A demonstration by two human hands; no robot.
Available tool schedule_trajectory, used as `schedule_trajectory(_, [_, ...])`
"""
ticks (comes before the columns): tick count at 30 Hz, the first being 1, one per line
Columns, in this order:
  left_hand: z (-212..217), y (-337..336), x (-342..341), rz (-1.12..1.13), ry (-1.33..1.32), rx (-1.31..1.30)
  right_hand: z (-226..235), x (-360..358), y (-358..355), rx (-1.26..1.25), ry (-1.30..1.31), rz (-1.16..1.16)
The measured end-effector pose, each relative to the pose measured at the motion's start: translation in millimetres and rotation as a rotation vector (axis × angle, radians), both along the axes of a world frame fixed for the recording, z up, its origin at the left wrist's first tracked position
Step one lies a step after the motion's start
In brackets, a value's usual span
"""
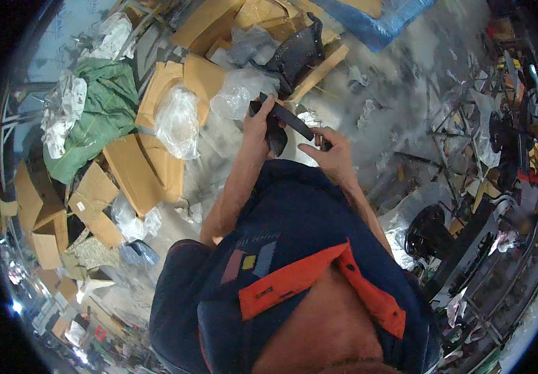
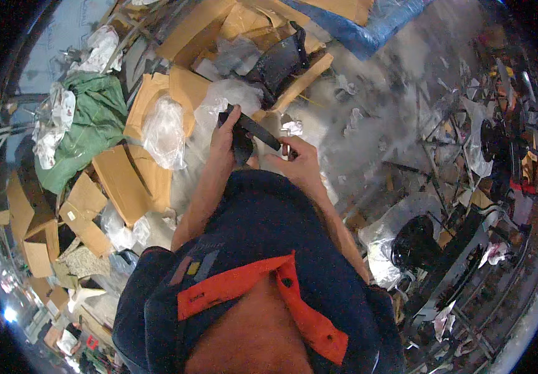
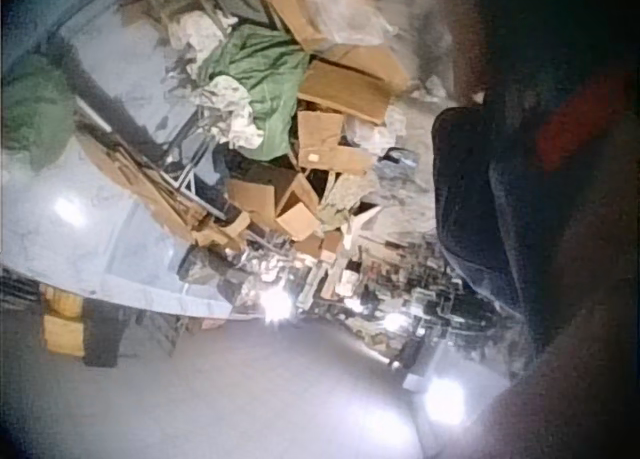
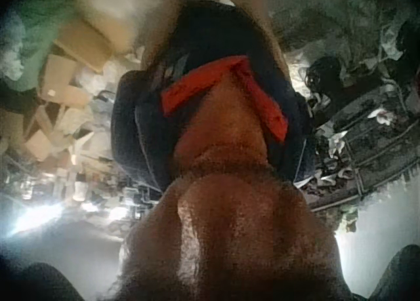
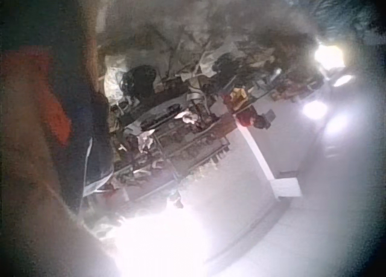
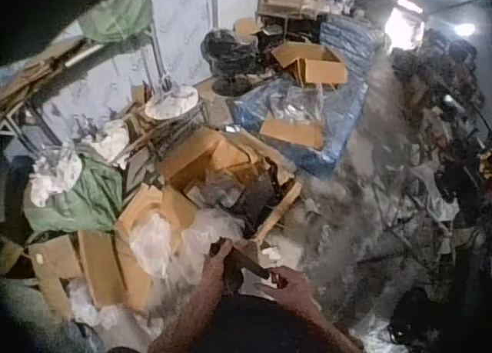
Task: The person assembles a black plastic car part by attaching smaller components and tightening screws with a screwdriver. They handle the part, align pieces, and secure them on a cluttered workbench.
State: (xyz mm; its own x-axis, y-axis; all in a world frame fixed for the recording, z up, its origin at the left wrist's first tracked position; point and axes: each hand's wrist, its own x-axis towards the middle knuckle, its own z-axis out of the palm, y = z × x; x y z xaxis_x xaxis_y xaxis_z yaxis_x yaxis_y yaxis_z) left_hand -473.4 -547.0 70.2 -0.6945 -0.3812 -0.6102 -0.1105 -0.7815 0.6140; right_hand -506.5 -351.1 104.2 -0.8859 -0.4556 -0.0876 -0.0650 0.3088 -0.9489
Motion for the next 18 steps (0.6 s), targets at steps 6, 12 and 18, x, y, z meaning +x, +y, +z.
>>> schedule_trajectory(6, [6, -60, -37, -0.016, -0.085, 0.035, -8, -47, -53, 0.044, -0.079, 0.022])
schedule_trajectory(12, [-1, -93, -75, -0.155, 0.026, 0.020, -28, -121, -59, -0.148, -0.558, -0.088])
schedule_trajectory(18, [-14, -100, -157, -0.363, -0.180, -0.552, -42, -238, -50, -0.064, -0.621, -0.002])
